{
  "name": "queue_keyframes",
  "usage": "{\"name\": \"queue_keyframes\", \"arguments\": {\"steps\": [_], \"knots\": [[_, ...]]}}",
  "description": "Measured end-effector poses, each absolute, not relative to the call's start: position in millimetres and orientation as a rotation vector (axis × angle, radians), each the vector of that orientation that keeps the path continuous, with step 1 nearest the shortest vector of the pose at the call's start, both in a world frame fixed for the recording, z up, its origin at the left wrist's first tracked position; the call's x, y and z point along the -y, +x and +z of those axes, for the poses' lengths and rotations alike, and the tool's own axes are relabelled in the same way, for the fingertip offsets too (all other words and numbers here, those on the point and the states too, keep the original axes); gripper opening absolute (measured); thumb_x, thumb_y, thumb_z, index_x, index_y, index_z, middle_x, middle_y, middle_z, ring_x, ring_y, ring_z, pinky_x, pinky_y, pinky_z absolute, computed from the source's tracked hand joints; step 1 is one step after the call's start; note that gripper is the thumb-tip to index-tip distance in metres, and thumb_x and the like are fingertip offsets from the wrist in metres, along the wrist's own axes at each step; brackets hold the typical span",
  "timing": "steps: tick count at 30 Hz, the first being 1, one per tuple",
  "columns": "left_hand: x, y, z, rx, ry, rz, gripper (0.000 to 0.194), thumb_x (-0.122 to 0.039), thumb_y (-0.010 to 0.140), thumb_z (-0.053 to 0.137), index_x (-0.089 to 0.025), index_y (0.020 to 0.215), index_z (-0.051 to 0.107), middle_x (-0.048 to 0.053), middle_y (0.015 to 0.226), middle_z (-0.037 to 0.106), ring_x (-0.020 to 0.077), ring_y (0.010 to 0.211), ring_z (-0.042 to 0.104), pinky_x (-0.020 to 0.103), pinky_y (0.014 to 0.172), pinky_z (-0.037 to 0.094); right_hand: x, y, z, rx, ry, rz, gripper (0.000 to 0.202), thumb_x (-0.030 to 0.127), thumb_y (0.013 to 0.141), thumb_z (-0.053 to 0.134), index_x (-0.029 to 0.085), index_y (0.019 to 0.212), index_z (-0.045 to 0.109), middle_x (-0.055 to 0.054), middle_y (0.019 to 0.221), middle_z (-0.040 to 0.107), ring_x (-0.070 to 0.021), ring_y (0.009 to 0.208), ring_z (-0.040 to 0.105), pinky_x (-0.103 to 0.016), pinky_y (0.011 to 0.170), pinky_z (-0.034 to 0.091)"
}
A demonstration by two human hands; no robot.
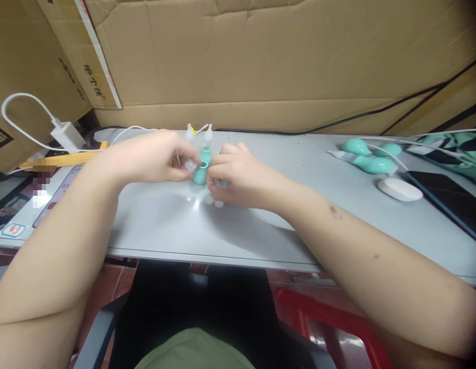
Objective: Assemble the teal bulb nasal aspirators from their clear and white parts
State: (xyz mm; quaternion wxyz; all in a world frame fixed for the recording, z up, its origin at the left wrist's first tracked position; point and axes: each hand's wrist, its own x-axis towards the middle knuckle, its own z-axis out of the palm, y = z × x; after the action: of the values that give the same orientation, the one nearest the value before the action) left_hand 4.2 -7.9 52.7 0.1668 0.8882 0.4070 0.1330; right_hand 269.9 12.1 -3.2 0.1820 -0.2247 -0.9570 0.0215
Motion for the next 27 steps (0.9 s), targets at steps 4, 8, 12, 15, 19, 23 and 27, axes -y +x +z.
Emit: {"name": "queue_keyframes", "arguments": {"steps": [4,8,12,15,19,23,27], "knots": [[9.6,4.4,48.8,-1.189,2.567,0.341,0.007,-0.033,0.096,0.080,-0.030,0.096,0.086,-0.005,0.076,0.076,0.0126,0.058,0.053,0.030,0.060,0.035,-8.3,265.2,-1.9,2.743,-0.759,0.069,0.024,0.002,0.094,0.067,0.020,0.078,0.068,-0.009,0.091,0.072,-0.0278,0.101,0.041,-0.044,0.089,0.026],[13.5,6.9,47.4,-1.314,2.563,0.303,0.010,-0.032,0.089,0.086,-0.028,0.088,0.077,-0.003,0.076,0.075,0.0157,0.060,0.055,0.031,0.059,0.033,-4.3,259.5,6.6,2.778,-0.910,0.161,0.026,0.000,0.090,0.071,0.019,0.073,0.069,-0.009,0.092,0.074,-0.0291,0.104,0.041,-0.045,0.091,0.027],[19.9,20.4,50.5,-1.478,2.488,0.089,0.011,-0.021,0.085,0.086,-0.028,0.090,0.079,-0.003,0.074,0.072,0.0169,0.058,0.054,0.033,0.061,0.032,-1.9,251.8,10.4,2.800,-1.003,0.221,0.029,-0.001,0.088,0.073,0.020,0.068,0.071,-0.009,0.085,0.074,-0.0301,0.103,0.043,-0.046,0.091,0.027],[25.4,34.8,54.2,-1.620,2.435,-0.116,0.007,-0.021,0.090,0.083,-0.027,0.095,0.081,-0.002,0.071,0.068,0.0183,0.058,0.053,0.035,0.061,0.032,-2.3,250.0,9.6,2.788,-0.997,0.221,0.030,0.000,0.091,0.073,0.020,0.068,0.074,-0.010,0.084,0.074,-0.0298,0.101,0.044,-0.046,0.090,0.027],[30.2,45.0,56.9,-1.617,2.465,-0.248,0.007,-0.022,0.099,0.073,-0.023,0.099,0.080,-0.001,0.075,0.068,0.0177,0.062,0.055,0.035,0.062,0.035,-4.1,258.0,8.4,2.752,-0.941,0.255,0.028,0.006,0.098,0.070,0.020,0.075,0.079,-0.011,0.092,0.076,-0.0298,0.104,0.045,-0.047,0.093,0.029],[32.0,45.2,57.1,-1.595,2.492,-0.281,0.009,-0.025,0.100,0.071,-0.025,0.104,0.080,0.001,0.088,0.076,0.0190,0.068,0.061,0.034,0.061,0.040,-5.8,269.1,7.5,2.767,-0.812,0.320,0.019,0.015,0.099,0.077,0.022,0.087,0.089,-0.010,0.100,0.078,-0.0306,0.107,0.046,-0.048,0.097,0.031],[32.3,45.2,56.5,-1.548,2.543,-0.253,0.008,-0.021,0.099,0.068,-0.025,0.097,0.075,0.001,0.084,0.073,0.0201,0.067,0.060,0.036,0.060,0.042,-4.4,271.0,5.3,2.880,-0.735,0.166,0.012,0.021,0.097,0.083,0.024,0.094,0.094,-0.010,0.097,0.074,-0.0314,0.106,0.045,-0.047,0.093,0.029]]}}
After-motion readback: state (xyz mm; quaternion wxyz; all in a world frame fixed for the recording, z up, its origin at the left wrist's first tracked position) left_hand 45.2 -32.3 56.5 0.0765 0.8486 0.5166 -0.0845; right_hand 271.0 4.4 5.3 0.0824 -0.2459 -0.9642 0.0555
